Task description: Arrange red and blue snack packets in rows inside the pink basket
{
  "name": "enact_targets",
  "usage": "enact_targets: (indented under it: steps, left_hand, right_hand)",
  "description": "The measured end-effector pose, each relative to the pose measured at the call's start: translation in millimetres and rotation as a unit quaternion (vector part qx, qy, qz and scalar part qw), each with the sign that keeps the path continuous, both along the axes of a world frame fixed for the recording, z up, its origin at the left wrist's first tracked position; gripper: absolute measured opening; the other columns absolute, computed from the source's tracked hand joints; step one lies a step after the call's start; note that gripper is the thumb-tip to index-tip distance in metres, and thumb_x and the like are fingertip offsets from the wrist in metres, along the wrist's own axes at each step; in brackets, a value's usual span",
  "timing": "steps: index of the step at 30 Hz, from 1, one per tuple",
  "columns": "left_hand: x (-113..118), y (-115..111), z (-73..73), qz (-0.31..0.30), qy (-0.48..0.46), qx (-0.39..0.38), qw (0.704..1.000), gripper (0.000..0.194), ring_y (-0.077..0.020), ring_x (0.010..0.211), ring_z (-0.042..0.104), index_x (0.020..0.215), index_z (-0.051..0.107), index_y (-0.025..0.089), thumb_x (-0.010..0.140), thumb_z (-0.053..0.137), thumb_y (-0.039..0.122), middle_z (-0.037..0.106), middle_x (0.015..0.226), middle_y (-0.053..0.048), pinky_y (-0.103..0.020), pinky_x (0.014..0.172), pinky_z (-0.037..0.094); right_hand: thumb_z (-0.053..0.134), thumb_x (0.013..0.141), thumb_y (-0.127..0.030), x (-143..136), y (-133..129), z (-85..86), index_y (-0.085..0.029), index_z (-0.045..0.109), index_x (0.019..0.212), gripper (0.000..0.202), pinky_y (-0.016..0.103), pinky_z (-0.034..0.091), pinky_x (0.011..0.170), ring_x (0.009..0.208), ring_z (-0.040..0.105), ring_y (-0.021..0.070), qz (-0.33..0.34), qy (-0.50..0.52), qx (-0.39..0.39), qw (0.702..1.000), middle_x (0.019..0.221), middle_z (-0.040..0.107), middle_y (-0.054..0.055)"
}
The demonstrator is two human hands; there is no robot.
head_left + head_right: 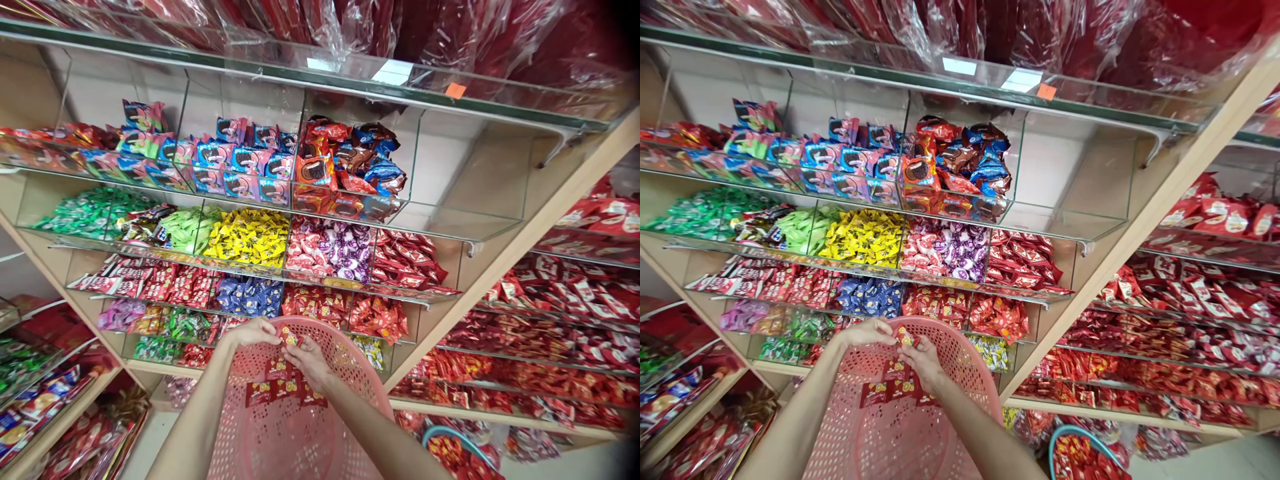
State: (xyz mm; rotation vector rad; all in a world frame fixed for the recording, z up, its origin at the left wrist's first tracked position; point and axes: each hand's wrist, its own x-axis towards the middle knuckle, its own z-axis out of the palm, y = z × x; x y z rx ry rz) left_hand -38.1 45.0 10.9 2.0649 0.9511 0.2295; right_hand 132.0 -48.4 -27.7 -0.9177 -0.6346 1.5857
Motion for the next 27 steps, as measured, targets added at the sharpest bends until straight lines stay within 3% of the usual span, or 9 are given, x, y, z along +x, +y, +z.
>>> enact_targets:
  steps: [3,7,13,21,27]
  left_hand:
    - [0,0,1.0,0.005,-0.005,-0.016,1.0,0.034,-0.0125,0.073,0.046,0.059,0.063,0.016,0.065,0.058,0.049,0.052,0.059,0.004,-0.019,0.07,0.034]
    - [1,1,-0.6,0.011,-0.007,-0.028,1.0,0.034,-0.0117,0.072,0.049,0.068,0.066,0.017,0.065,0.059,0.049,0.058,0.069,0.002,-0.018,0.069,0.036]
    - [1,3,-2.2,0.008,-0.017,-0.018,1.0,0.033,-0.0117,0.072,0.049,0.067,0.066,0.016,0.065,0.06,0.048,0.057,0.068,0.002,-0.019,0.069,0.037]
    - [0,3,-2.7,0.006,-0.013,-0.026,1.0,0.03,-0.0117,0.071,0.05,0.065,0.065,0.016,0.065,0.06,0.045,0.058,0.068,0.002,-0.019,0.068,0.037]
    - [3,-1,-2.9,0.007,-0.013,-0.016,1.0,0.029,-0.0127,0.075,0.05,0.061,0.064,0.016,0.067,0.058,0.044,0.057,0.065,0.002,-0.019,0.071,0.037]
  right_hand:
    - [0.079,0.051,-0.025,9,-1,-1.9,-0.017,0.052,0.075,0.037,0.029,0.048,0.08,0.076,0.064,0.0146,0.017,-0.001,0.007,1.0,0.073,0.064,0.0]
    - [0.079,0.052,-0.027,22,-5,-6.6,-0.016,0.053,0.078,0.038,0.029,0.049,0.077,0.079,0.065,0.016,0.114,-0.024,-0.012,0.993,0.079,0.067,0.004]
    - [0.073,0.059,-0.038,32,-8,-14.4,-0.013,0.056,0.075,0.034,0.019,0.048,0.058,0.062,0.064,0.0104,0.164,-0.094,-0.043,0.981,0.075,0.068,0.006]
    - [0.073,0.055,-0.043,48,-4,12.0,-0.013,0.057,0.07,0.037,0.018,0.045,0.053,0.055,0.062,0.0101,0.212,-0.172,-0.011,0.962,0.065,0.067,0.003]
    - [0.071,0.056,-0.044,52,-1,17.9,-0.014,0.056,0.067,0.036,0.019,0.046,0.052,0.053,0.061,0.0101,0.226,-0.209,0.008,0.951,0.062,0.066,0.002]
